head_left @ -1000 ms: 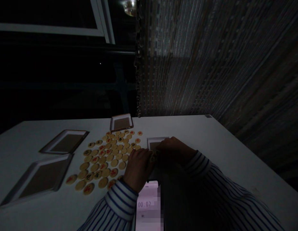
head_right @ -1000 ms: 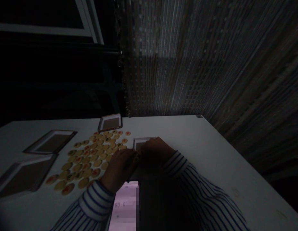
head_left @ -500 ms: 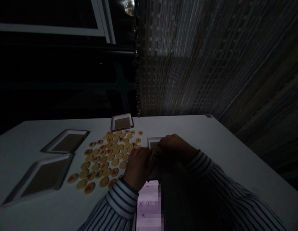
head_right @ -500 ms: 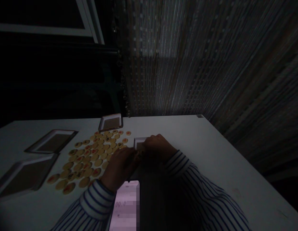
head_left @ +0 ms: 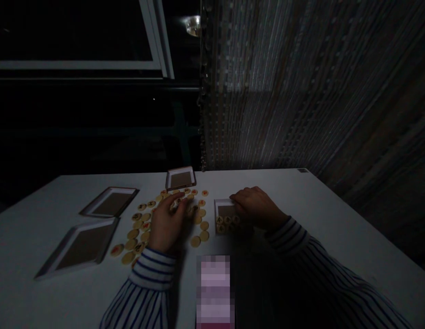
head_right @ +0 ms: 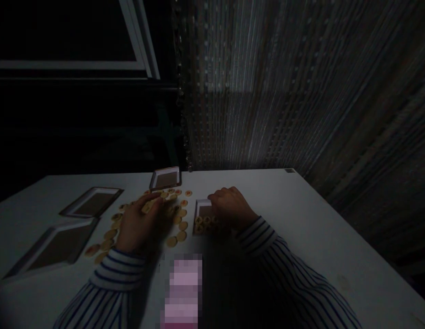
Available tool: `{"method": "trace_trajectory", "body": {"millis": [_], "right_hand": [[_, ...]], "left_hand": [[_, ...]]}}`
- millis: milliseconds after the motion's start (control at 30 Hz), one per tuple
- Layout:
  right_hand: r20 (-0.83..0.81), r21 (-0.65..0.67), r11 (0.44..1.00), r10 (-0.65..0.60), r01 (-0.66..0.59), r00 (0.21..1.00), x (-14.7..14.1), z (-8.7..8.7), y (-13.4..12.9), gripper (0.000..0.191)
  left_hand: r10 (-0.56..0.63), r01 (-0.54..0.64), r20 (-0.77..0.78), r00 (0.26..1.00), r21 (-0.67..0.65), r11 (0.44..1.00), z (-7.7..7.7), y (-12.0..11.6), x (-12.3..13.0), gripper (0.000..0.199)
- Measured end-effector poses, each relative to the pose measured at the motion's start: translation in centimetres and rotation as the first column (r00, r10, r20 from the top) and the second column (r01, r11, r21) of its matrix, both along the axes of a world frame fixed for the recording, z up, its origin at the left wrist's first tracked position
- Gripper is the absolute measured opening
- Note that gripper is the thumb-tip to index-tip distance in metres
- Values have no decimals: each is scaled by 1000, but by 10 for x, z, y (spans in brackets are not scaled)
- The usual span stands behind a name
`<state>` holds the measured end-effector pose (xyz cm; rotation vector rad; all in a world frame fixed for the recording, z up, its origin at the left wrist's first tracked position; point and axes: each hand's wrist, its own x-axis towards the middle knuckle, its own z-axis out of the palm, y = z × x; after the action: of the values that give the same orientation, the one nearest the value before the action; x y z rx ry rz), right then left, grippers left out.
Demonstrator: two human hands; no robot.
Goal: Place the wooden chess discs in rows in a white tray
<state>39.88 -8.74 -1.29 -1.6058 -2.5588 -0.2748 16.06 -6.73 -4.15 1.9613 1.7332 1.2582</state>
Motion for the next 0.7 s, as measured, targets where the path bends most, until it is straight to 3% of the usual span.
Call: {"method": "trace_trajectory", "body": {"millis": [133,300,500,700], "right_hand": [[-31,16,1000,-15,15,999,0,2,-1,26],[-70,36,999,-27,29,997,-7,10,3,29],[-85,25,999,-37,39,996,-24,20,12,30],[-75,22,999,-32,33,997,-19,14,14,30]], "left_hand": [[-128,114,-176,976,-88,990,-8,16,-3,34],[-321,249,-417,850,-219,943,-12,32,0,36],[-347,225,-514,784,-286,931,-8,41,8,30],[-369,223,-546,752,-316,922,-7,39,14,24]]}}
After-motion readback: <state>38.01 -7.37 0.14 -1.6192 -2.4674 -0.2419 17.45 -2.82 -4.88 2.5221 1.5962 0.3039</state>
